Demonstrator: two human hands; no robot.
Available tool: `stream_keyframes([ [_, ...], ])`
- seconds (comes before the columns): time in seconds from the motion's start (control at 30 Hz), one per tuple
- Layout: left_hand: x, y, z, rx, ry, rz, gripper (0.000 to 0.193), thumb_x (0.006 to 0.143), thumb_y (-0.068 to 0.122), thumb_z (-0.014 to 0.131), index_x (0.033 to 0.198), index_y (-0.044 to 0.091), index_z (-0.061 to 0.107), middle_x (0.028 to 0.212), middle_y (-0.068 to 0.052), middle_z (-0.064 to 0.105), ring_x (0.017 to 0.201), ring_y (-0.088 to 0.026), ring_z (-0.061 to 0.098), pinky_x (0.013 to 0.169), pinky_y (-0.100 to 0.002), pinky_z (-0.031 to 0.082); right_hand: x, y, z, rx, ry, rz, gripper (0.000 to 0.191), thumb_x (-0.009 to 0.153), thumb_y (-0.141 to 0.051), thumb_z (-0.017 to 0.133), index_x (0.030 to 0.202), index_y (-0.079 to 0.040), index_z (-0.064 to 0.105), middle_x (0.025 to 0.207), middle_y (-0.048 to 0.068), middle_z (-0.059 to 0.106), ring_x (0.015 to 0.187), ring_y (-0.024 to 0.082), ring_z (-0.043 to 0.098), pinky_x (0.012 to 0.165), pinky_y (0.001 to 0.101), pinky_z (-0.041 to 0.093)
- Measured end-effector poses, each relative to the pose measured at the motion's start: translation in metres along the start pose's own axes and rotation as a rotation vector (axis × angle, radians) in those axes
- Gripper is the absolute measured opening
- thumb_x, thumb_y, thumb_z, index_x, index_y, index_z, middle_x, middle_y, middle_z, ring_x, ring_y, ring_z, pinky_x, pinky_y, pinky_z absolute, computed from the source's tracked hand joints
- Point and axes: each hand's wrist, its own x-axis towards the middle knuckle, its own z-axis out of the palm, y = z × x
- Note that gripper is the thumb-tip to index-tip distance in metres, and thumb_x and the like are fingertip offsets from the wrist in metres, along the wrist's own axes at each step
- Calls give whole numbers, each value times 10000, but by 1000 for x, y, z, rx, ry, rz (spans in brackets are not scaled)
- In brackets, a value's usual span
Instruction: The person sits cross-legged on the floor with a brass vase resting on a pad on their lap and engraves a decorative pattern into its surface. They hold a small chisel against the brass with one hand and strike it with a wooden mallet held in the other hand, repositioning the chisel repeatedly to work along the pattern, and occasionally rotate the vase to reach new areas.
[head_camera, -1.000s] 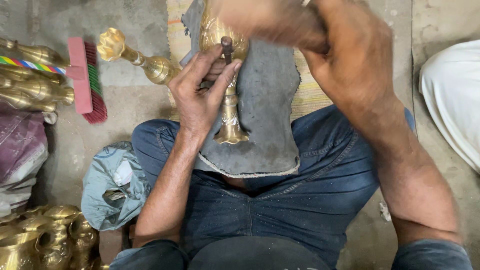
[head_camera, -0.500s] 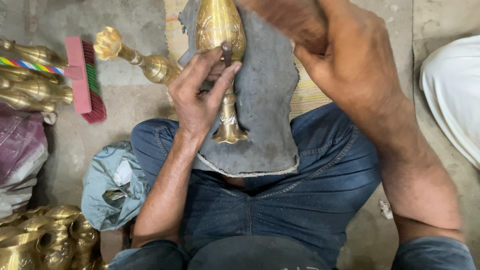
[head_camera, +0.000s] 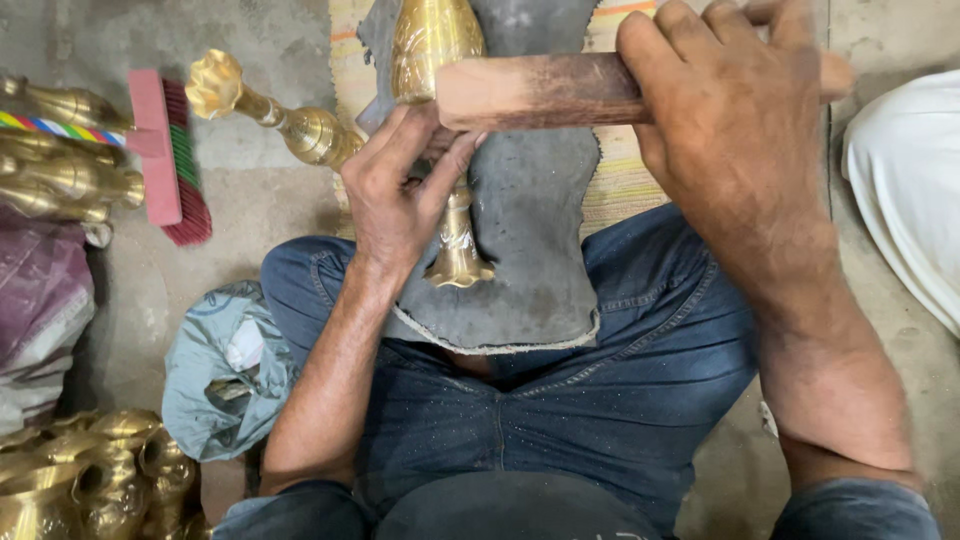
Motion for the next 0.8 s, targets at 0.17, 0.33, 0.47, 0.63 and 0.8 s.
stream_keyframes([
  [0.17, 1, 0, 1, -73, -21, -15, 338, 976, 40, 840, 1265, -2, 671, 1101, -96, 743, 991, -179, 782, 854, -285, 663, 6, -2, 1, 187, -35, 169, 356, 938, 1, 761, 1236, 6, 567, 1061, 153, 631, 1034, 348, 645, 848, 469, 476],
  [0.33, -1, 0, 0, -35, -54, 25, 343, 965, 46, 845, 1261, 0, 676, 1060, -87, 744, 944, -167, 775, 823, -280, 656, 11, -9, -7, 330, 2, 235, 334, 942, -43, 742, 1223, -13, 563, 1058, 122, 642, 1020, 314, 669, 843, 451, 476],
  [0.47, 0, -1, 0, -29, -41, -14, 305, 972, 59, 852, 1201, -9, 662, 1050, -92, 738, 938, -163, 773, 805, -285, 641, 9, -11, -10, -276, -66, -50, 346, 846, -11, 836, 1106, -24, 608, 1016, 131, 650, 954, 329, 647, 883, 498, 474],
  [0.63, -1, -3, 1, -37, -43, 9, 300, 946, 53, 852, 1193, 4, 689, 1044, -87, 735, 921, -172, 766, 794, -297, 639, 4, -4, 3, -73, -32, 37, 364, 891, -63, 821, 1168, -25, 588, 1054, 132, 638, 981, 340, 641, 833, 461, 471],
  [0.8, -6, -4, 0, -58, -39, 58, 310, 978, 46, 846, 1233, -3, 676, 1079, -83, 725, 983, -175, 773, 843, -299, 657, -5, 3, 8, 57, 42, 50, 304, 907, -10, 738, 1150, -27, 556, 1068, 137, 604, 1023, 343, 619, 892, 433, 471],
])
